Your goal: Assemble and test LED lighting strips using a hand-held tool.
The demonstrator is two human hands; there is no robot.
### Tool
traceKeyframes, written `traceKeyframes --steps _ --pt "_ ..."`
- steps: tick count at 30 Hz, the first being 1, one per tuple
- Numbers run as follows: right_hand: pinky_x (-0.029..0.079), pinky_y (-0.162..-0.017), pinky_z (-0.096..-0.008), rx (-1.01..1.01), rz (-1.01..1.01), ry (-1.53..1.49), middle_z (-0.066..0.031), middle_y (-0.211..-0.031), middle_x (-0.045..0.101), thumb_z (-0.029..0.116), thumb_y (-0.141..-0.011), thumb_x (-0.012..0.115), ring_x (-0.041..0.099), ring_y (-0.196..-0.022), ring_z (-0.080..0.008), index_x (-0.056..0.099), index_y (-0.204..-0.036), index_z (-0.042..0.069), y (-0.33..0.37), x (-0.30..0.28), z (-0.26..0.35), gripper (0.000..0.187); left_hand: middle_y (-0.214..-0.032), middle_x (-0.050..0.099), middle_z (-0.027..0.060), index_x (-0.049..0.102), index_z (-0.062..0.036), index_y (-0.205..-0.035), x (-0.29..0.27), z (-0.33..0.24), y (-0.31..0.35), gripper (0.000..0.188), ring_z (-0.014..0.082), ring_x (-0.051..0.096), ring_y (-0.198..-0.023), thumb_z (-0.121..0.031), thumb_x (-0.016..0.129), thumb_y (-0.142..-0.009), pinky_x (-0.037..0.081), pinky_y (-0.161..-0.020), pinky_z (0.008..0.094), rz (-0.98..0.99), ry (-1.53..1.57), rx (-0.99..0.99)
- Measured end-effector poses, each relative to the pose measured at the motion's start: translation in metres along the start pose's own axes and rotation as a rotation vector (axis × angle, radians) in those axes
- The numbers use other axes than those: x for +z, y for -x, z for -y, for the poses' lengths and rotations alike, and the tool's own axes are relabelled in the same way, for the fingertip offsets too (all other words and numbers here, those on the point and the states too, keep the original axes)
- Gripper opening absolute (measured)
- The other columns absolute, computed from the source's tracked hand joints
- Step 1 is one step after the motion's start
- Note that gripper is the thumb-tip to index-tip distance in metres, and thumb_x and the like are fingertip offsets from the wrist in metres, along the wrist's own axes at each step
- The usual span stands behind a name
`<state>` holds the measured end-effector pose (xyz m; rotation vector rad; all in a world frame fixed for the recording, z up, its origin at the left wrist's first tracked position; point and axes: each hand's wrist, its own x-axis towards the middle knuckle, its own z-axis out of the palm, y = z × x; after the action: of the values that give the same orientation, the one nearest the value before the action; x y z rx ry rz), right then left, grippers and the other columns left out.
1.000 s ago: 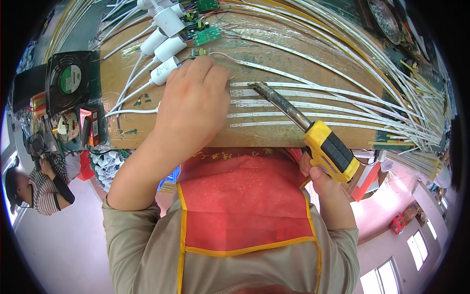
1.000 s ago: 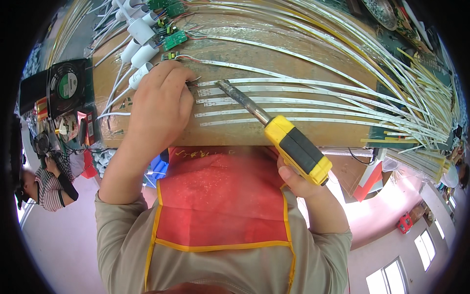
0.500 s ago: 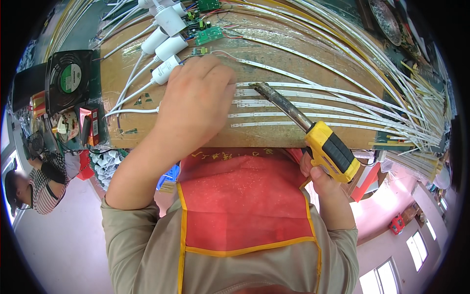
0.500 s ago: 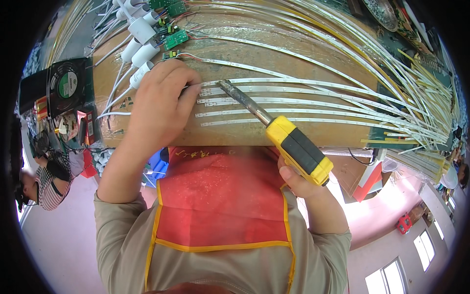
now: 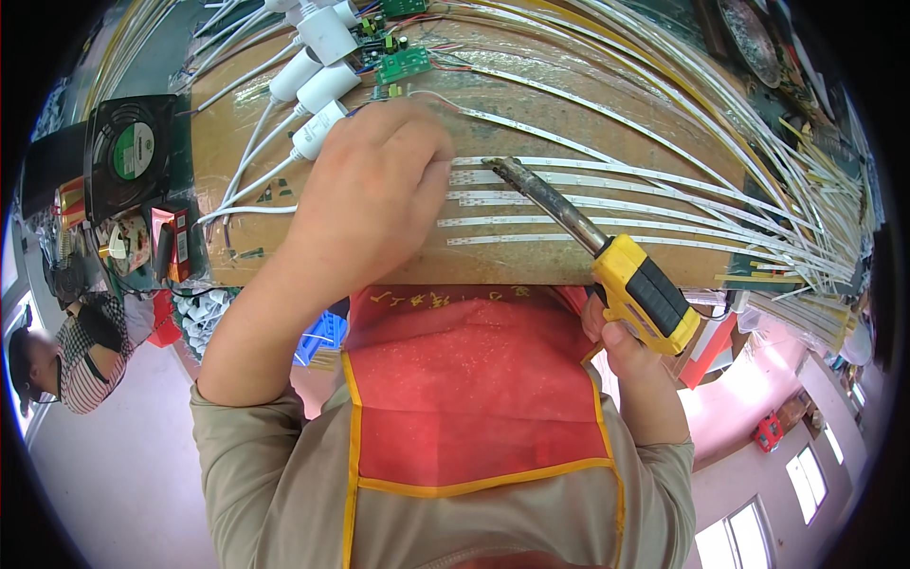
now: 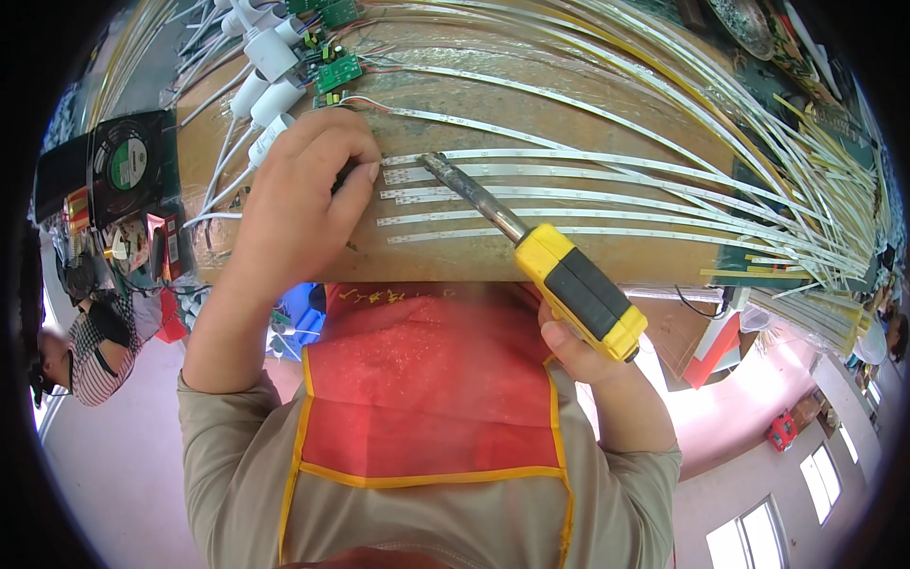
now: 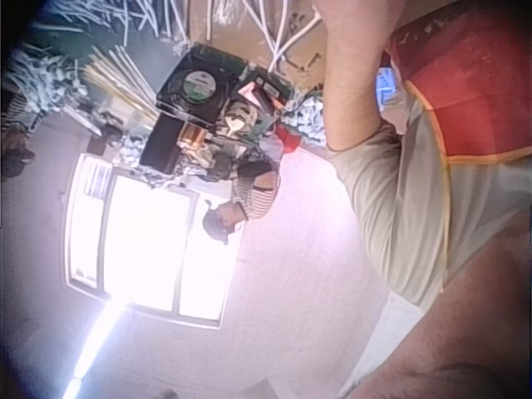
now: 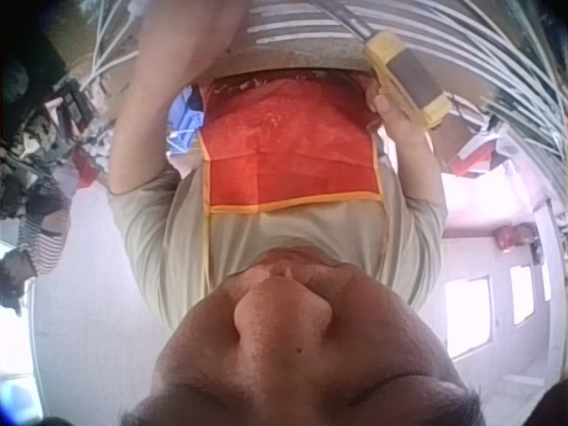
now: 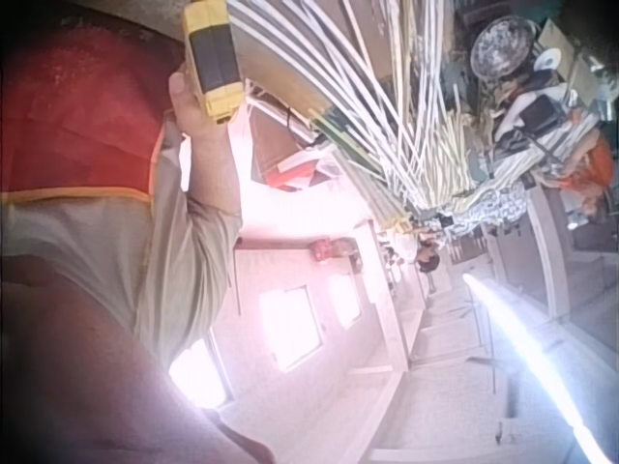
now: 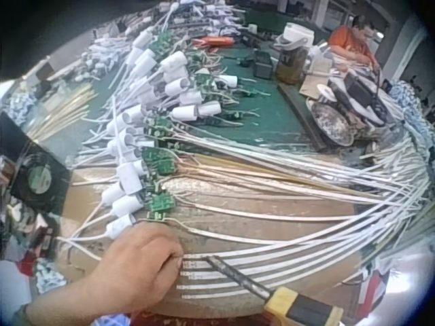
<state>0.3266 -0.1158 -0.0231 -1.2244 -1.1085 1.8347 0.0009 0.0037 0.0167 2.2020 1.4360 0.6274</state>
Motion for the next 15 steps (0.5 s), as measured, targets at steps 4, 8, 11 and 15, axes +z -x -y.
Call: traceKeyframes --steps 4,8,11,15 --pt "0.047 -0.068 -0.0316 0.017 0.002 -0.025 -0.0015 -0.086 0.061 0.016 -0.091 0.072 0.057 -0.077 -0.0139 0.065 -0.104 0.006 -0.0010 0.0005 0.0032 0.019 -0.109 0.065 0.0122 0.064 -0.0034 -0.094 0.0007 0.0017 0.0014 0.009 0.0370 0.061 -0.103 -0.006 0.068 -0.086 0.049 -0.091 0.0455 0.034 -0.098 0.044" --pt "0.048 -0.068 -0.0317 0.031 -0.004 -0.072 -0.0010 -0.086 0.061 0.016 -0.090 0.072 0.057 -0.076 -0.0136 0.065 -0.105 0.006 -0.0005 0.0015 0.0037 0.019 -0.111 0.063 0.0115 0.063 -0.0041 -0.096 -0.0006 0.0010 0.0013 0.010 0.0365 0.060 -0.104 -0.005 0.067 -0.086 0.048 -0.091 0.0459 0.055 -0.142 0.064" --pt "0.047 -0.066 -0.0320 0.006 0.003 -0.081 -0.0007 -0.085 0.061 0.016 -0.091 0.073 0.057 -0.074 -0.0134 0.064 -0.105 0.005 -0.0012 0.0014 0.0035 0.020 -0.111 0.063 0.0114 0.063 -0.0043 -0.097 -0.0009 0.0026 0.0005 0.011 0.0364 0.060 -0.104 -0.005 0.067 -0.087 0.048 -0.091 0.0456 0.060 -0.143 0.081" --pt "0.047 -0.062 -0.0325 -0.081 0.029 -0.057 -0.0017 -0.081 0.060 0.020 -0.091 0.075 0.057 -0.070 -0.0150 0.065 -0.103 0.006 -0.0046 0.0047 0.0012 0.022 -0.111 0.063 0.0117 0.063 -0.0040 -0.098 -0.0014 0.0037 0.0006 0.010 0.0365 0.060 -0.104 -0.005 0.066 -0.089 0.048 -0.091 0.0454 0.059 -0.140 0.098"
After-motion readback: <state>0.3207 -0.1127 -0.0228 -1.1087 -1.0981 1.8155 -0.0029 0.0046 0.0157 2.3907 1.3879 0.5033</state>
